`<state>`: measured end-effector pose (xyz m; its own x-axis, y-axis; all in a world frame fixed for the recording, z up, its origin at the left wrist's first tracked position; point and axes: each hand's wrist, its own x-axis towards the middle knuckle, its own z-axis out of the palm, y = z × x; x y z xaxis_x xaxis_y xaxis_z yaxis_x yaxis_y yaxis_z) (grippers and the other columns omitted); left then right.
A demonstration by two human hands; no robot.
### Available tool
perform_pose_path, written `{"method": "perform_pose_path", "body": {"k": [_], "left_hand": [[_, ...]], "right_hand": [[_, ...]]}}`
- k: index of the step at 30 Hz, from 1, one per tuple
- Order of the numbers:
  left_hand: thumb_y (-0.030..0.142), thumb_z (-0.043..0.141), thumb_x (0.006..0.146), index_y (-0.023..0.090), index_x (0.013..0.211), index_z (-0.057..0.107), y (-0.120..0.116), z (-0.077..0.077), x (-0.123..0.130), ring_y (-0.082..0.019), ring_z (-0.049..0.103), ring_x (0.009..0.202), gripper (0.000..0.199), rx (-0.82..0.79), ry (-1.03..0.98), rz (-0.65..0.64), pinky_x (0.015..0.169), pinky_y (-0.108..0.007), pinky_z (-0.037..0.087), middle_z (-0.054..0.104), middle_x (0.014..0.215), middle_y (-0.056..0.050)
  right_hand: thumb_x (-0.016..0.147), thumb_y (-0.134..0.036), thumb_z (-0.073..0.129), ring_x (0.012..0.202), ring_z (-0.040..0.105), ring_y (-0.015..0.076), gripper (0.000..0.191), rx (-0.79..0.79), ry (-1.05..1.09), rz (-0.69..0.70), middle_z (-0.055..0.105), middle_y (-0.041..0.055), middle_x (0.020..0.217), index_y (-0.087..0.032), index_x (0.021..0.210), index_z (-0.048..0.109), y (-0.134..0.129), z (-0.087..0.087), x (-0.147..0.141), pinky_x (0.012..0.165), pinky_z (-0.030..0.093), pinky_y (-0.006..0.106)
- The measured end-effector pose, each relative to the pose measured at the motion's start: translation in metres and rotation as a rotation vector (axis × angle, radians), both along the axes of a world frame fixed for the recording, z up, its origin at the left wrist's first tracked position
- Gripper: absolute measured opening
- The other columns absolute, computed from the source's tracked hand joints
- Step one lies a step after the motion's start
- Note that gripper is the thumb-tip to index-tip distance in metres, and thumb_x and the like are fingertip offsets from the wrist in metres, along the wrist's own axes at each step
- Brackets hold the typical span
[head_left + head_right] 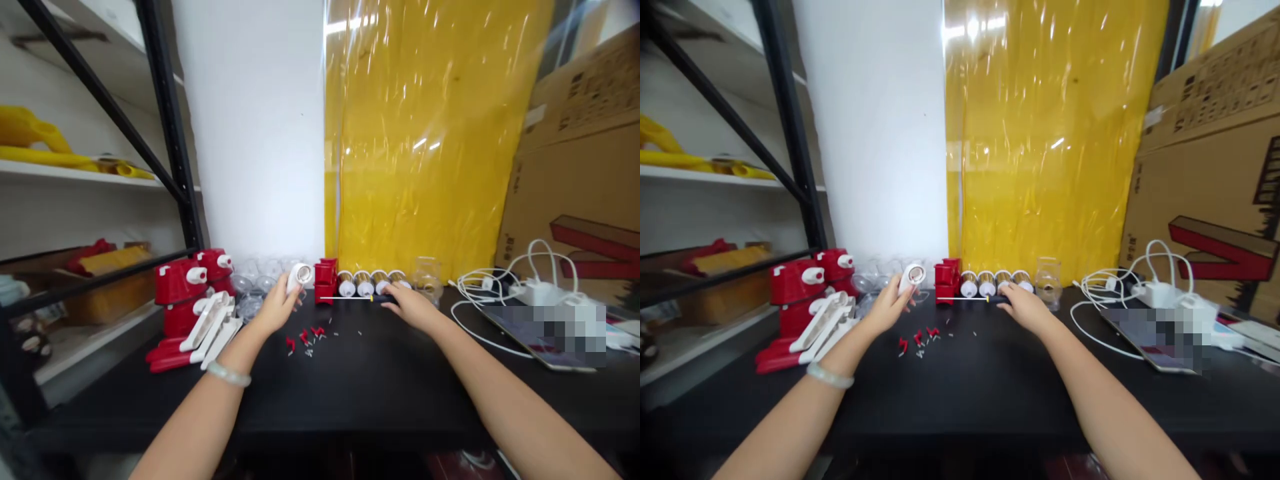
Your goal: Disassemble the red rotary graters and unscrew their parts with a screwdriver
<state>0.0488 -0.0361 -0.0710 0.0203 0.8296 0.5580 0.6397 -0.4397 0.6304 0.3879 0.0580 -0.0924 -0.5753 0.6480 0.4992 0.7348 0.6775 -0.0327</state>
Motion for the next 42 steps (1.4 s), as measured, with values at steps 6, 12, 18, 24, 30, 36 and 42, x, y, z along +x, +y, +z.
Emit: {"method": "perform_pose_path", "body": {"k": [6,12,18,24,30,36,42], "left_hand": [[0.041,0.042,0.092,0.02,0.099,0.036,-0.001,-0.003,0.007,-0.015,0.063,0.068,0.023,0.079,-0.19,0.067,0.054,-0.03,0.055,0.062,0.102,-0.009],[0.043,0.045,0.09,0.021,0.096,0.034,0.003,-0.006,0.008,-0.015,0.062,0.062,0.025,0.076,-0.134,0.168,0.045,-0.027,0.05,0.063,0.101,-0.01],[0.044,0.043,0.089,0.02,0.098,0.036,0.005,-0.008,0.003,-0.016,0.063,0.06,0.026,0.058,-0.017,0.238,0.052,-0.029,0.049,0.067,0.091,-0.008],[0.043,0.042,0.089,0.02,0.1,0.038,0.005,-0.008,0.001,-0.017,0.063,0.058,0.026,0.046,0.019,0.28,0.055,-0.029,0.048,0.065,0.076,-0.004],[0.043,0.041,0.089,0.018,0.103,0.04,0.005,-0.009,0.0,-0.019,0.063,0.057,0.028,0.017,0.085,0.32,0.057,-0.031,0.047,0.061,0.069,-0.001],[0.042,0.039,0.09,0.018,0.107,0.041,0.004,-0.01,0.003,-0.019,0.064,0.063,0.029,0.011,0.127,0.273,0.063,-0.031,0.048,0.066,0.078,-0.004],[0.042,0.038,0.091,0.017,0.107,0.042,0.004,-0.01,0.002,-0.02,0.064,0.064,0.03,0.018,0.172,0.285,0.063,-0.032,0.047,0.065,0.078,-0.005]], "right_hand": [[0.085,-0.038,0.059,0.093,0.067,0.0237,0.021,0.052,0.52,0.246,0.071,0.0072,0.1,-0.023,0.099,0.063,-0.009,0.009,0.009,0.085,0.051,0.04],[0.079,-0.035,0.066,0.084,0.069,0.0218,0.02,0.079,0.53,0.335,0.073,0.0058,0.093,-0.022,0.094,0.067,-0.025,0.015,-0.004,0.079,0.053,0.036],[0.079,-0.034,0.065,0.082,0.069,0.0209,0.016,0.078,0.476,0.333,0.073,0.0048,0.089,-0.023,0.091,0.067,-0.025,0.012,-0.006,0.077,0.052,0.034],[0.079,-0.032,0.065,0.083,0.069,0.0211,0.016,0.074,0.493,0.329,0.073,0.0053,0.091,-0.022,0.091,0.067,-0.027,0.014,-0.006,0.078,0.052,0.035],[0.078,-0.033,0.065,0.081,0.069,0.0207,0.016,0.082,0.485,0.318,0.073,0.0048,0.088,-0.022,0.09,0.067,-0.026,0.012,-0.007,0.076,0.052,0.034],[0.079,-0.032,0.064,0.082,0.068,0.0205,0.014,0.067,0.461,0.327,0.073,0.0043,0.09,-0.023,0.09,0.067,-0.024,0.01,-0.007,0.078,0.052,0.035],[0.079,-0.031,0.063,0.082,0.068,0.0205,0.014,0.055,0.453,0.324,0.073,0.0046,0.091,-0.023,0.09,0.066,-0.024,0.009,-0.006,0.078,0.051,0.034]]}}
